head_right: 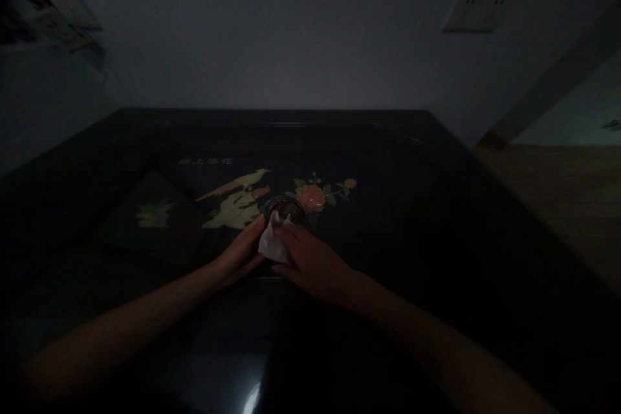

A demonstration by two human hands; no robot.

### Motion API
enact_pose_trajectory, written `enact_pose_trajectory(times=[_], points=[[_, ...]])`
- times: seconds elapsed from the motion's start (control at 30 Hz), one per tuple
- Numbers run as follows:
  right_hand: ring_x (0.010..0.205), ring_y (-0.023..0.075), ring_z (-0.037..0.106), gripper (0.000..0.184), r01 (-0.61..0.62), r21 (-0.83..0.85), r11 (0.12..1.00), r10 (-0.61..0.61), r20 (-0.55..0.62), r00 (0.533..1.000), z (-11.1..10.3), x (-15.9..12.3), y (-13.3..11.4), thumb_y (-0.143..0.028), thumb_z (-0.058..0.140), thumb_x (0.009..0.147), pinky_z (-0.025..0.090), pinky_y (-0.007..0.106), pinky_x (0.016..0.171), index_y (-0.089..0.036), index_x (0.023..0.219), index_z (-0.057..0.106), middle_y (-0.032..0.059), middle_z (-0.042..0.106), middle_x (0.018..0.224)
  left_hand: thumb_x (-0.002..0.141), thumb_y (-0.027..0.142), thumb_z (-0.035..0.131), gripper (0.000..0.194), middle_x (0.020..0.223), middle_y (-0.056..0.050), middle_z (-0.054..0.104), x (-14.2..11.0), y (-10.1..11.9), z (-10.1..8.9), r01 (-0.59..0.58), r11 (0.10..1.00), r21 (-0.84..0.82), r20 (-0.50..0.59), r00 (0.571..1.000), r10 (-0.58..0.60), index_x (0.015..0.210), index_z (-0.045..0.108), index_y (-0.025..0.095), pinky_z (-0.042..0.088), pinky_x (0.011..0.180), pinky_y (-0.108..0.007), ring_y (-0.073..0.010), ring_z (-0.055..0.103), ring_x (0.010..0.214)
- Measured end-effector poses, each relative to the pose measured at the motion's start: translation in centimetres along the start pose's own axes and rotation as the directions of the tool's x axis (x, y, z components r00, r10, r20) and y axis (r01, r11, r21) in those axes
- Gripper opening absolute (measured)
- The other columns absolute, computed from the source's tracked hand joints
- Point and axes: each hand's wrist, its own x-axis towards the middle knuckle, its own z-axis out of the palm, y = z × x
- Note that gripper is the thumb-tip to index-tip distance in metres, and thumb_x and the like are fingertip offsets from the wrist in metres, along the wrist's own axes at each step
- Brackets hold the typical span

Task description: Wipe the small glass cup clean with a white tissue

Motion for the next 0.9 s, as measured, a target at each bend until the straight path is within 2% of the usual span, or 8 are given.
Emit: enact_pose_trajectory(times=[0.13,0.23,0.33,0.43,0.6,0.73,0.83,0.9], points=[[0.128,0.028,0.046,0.054,0.115,-0.285,0.951,-0.091,0.095,0.991,-1.3,0.5,0.9,-0.015,0.059,0.084,0.042,0.045,0.103,-0.011,0.135,0.044,0.018,0.051,0.137,0.08,0.042,0.065,0.043,0.111,-0.011,0.066,0.5,-0.3,-0.5,0.018,0.999,-0.05,0.057,0.998,-0.016,0.115,0.06,0.017,0.044,0.094,-0.038,-0.025,0.06,0.107],[0.125,0.0265,0.05,0.042,0.182,-0.469,0.864,-0.162,0.084,0.983,-2.1,0.6,1.6,-0.006,0.051,0.086,0.043,0.046,0.101,-0.016,0.127,0.054,0.014,0.058,0.131,0.084,0.042,0.06,0.041,0.114,-0.012,0.065,0.8,-0.5,-0.9,0.016,0.995,-0.096,0.091,0.996,-0.008,0.116,0.06,0.015,0.045,0.094,-0.04,-0.0248,0.06,0.106],[0.124,0.0255,0.05,0.037,0.233,-0.543,0.807,-0.233,0.07,0.97,-2.4,0.6,2.0,-0.006,0.049,0.088,0.041,0.047,0.103,-0.019,0.121,0.058,0.0117,0.06,0.128,0.085,0.044,0.058,0.041,0.115,-0.012,0.065,0.9,-0.6,-1.1,0.028,0.993,-0.113,0.1,0.995,-0.017,0.114,0.062,0.016,0.046,0.094,-0.04,-0.0249,0.06,0.105],[0.123,0.0264,0.051,0.037,0.224,-0.539,0.812,-0.228,0.059,0.972,-2.2,0.5,1.9,-0.006,0.047,0.088,0.044,0.046,0.1,-0.017,0.121,0.059,0.0128,0.061,0.127,0.085,0.045,0.057,0.041,0.113,-0.012,0.065,0.9,-0.5,-1.1,0.038,0.993,-0.116,0.106,0.994,-0.026,0.114,0.062,0.016,0.046,0.093,-0.04,-0.0248,0.061,0.104],[0.121,0.026,0.052,0.042,0.16,-0.378,0.912,-0.166,0.016,0.986,-1.1,0.5,1.5,-0.003,0.041,0.087,0.044,0.044,0.101,-0.01,0.125,0.056,0.0166,0.06,0.125,0.086,0.042,0.057,0.039,0.114,-0.012,0.065,0.7,-0.4,-0.8,0.024,0.995,-0.094,0.12,0.993,-0.012,0.115,0.061,0.016,0.045,0.095,-0.039,-0.0242,0.06,0.107],[0.118,0.0234,0.055,0.041,0.098,-0.065,0.993,-0.102,-0.057,0.993,-0.7,0.5,0.7,-0.006,0.041,0.088,0.044,0.044,0.102,-0.016,0.125,0.056,0.0118,0.062,0.125,0.081,0.042,0.064,0.042,0.113,-0.012,0.066,0.4,-0.3,-0.6,0.015,0.999,-0.042,0.098,0.995,-0.011,0.113,0.061,0.015,0.043,0.096,-0.038,-0.0248,0.059,0.109],[0.114,0.0212,0.059,0.039,0.028,0.214,0.976,-0.01,-0.085,0.996,-0.7,0.5,0.0,-0.009,0.041,0.09,0.047,0.04,0.097,-0.021,0.123,0.057,0.0079,0.063,0.124,0.078,0.039,0.069,0.041,0.111,-0.01,0.067,0.2,-0.2,-0.5,-0.007,1.0,0.005,0.073,0.997,0.007,0.11,0.061,0.016,0.044,0.095,-0.037,-0.0237,0.06,0.106],[0.114,0.0209,0.06,0.039,0.001,0.305,0.952,0.03,-0.098,0.995,-0.7,0.5,-0.3,-0.009,0.039,0.091,0.048,0.039,0.095,-0.021,0.125,0.055,0.0073,0.063,0.124,0.076,0.039,0.07,0.04,0.11,-0.009,0.067,0.1,-0.2,-0.5,-0.003,1.0,0.016,0.054,0.999,0.003,0.109,0.061,0.017,0.045,0.094,-0.037,-0.0232,0.061,0.104]])
